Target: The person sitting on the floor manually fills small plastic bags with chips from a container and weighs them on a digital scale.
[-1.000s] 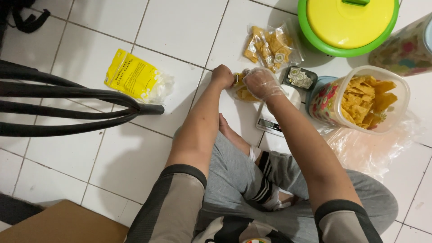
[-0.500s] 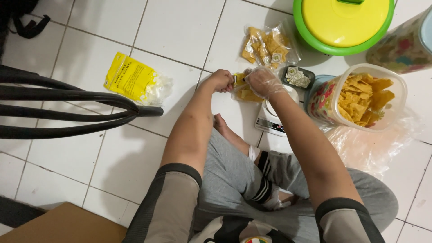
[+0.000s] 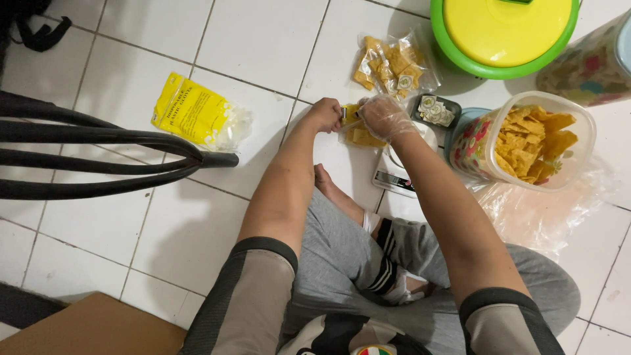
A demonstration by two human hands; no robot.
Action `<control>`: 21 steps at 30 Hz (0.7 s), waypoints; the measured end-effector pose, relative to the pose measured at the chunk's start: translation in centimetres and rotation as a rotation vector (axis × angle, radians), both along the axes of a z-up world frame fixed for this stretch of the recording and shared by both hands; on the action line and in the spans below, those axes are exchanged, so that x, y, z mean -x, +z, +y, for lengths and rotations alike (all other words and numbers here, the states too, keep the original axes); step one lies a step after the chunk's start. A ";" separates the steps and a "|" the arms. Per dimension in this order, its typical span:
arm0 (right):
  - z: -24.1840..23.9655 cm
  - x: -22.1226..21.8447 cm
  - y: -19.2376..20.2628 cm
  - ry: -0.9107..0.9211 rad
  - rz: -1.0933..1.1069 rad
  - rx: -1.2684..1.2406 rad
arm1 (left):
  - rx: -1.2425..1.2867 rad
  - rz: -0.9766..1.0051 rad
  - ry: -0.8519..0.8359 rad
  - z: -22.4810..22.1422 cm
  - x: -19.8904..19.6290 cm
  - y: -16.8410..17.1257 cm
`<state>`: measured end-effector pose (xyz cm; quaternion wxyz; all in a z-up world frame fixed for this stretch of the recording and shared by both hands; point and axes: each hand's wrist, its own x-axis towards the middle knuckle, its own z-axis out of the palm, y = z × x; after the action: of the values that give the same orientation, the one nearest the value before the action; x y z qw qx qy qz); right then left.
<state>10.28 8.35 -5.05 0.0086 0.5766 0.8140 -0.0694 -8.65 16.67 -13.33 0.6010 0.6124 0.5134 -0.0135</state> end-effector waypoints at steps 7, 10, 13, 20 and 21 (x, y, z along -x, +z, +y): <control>0.2 -0.1 -1.6 0.022 -0.060 -0.058 | -0.249 0.101 -0.058 0.2 -0.2 -2.3; 0.1 0.3 0.3 0.004 -0.048 -0.017 | -0.353 0.163 -0.103 -0.6 -0.5 0.6; 0.2 0.4 0.4 -0.011 -0.020 0.044 | -0.419 0.213 -0.134 -1.4 -0.8 3.3; 0.4 -0.1 -1.6 0.019 -0.081 0.026 | -0.127 0.062 0.069 -1.0 -0.3 0.2; 0.5 -0.1 -0.9 0.017 -0.081 0.024 | -0.129 0.062 0.067 -0.8 0.0 0.6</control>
<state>10.37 8.84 -5.94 0.0490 0.5720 0.8169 -0.0556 -8.61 15.84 -12.77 0.5443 0.6317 0.5516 0.0210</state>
